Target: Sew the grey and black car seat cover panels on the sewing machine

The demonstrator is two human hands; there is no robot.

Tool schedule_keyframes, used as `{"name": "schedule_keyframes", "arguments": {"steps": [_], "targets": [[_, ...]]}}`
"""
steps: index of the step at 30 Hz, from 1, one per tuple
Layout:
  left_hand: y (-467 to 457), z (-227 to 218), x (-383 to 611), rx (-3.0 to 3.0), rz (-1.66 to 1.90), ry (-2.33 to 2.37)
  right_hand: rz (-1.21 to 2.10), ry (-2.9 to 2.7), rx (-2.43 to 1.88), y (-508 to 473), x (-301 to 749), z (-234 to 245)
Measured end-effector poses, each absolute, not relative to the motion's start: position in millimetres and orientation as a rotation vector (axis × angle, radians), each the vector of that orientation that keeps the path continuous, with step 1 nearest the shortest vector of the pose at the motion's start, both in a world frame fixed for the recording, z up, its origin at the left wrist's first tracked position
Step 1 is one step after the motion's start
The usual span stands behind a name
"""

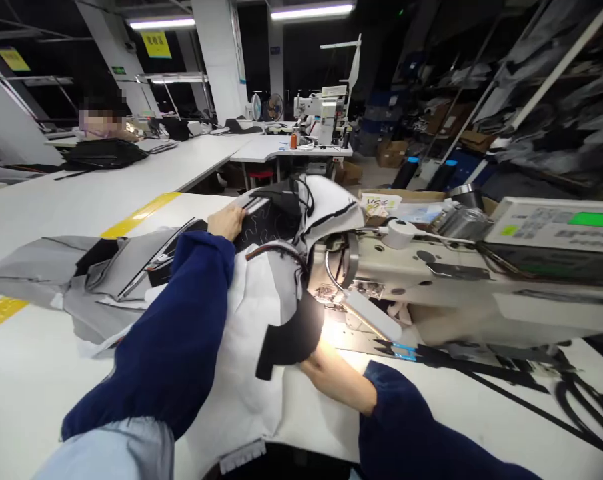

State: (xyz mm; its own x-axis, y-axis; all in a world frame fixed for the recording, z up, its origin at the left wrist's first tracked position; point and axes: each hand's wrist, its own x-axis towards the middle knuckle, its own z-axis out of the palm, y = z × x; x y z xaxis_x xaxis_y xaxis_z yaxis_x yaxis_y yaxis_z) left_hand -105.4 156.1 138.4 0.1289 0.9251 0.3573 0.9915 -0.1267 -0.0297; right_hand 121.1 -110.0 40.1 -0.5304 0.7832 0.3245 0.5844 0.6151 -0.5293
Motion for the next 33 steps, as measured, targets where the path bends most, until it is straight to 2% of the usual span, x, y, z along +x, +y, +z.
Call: {"name": "schedule_keyframes", "arguments": {"steps": [4,6,7,8,9,11,13,15,19,26,33], "targets": [[112.3,119.3,-93.8,-2.502,-0.224,-1.779,0.694,-2.16,-1.107,-139.2,129.1,24.8],[67.3,126.7,-85.7,-2.524,-0.41,-1.649,0.656,-2.199,-1.085,-146.6,132.2,15.8],[42.0,134.1,-79.0,-2.472,-0.634,-1.524,0.638,-2.224,-1.062,-147.5,133.4,12.5],[16.8,142.1,-70.0,-2.449,-0.827,-1.333,0.619,-2.242,-1.048,-146.7,134.4,10.0],[-6.7,148.8,-58.9,-2.564,-0.855,-1.052,0.605,-2.261,-1.036,-144.9,135.1,8.4],[-43.5,151.5,-33.9,-2.855,-0.539,-0.35,0.6,-2.309,-1.039,-140.0,136.1,7.0],[-62.9,135.5,-14.2,-2.901,-0.171,-0.152,0.575,-2.358,-1.069,-137.1,137.3,6.0],[-69.2,106.3,-7.9,-2.819,-0.035,-0.259,0.479,-2.419,-1.063,-138.1,138.9,3.6],[-77.1,60.0,-20.6,-2.669,-0.055,-0.471,0.137,-2.538,-0.985,-145.5,141.7,-6.2],[-83.8,68.3,7.5,-2.669,0.116,-0.851,-0.174,-2.574,-0.949,-152.4,154.4,-16.9],[-73.3,42.5,-4.0,-2.89,0.112,-0.706,-0.09,-2.533,-0.946,-158.0,164.6,-19.0]]}}
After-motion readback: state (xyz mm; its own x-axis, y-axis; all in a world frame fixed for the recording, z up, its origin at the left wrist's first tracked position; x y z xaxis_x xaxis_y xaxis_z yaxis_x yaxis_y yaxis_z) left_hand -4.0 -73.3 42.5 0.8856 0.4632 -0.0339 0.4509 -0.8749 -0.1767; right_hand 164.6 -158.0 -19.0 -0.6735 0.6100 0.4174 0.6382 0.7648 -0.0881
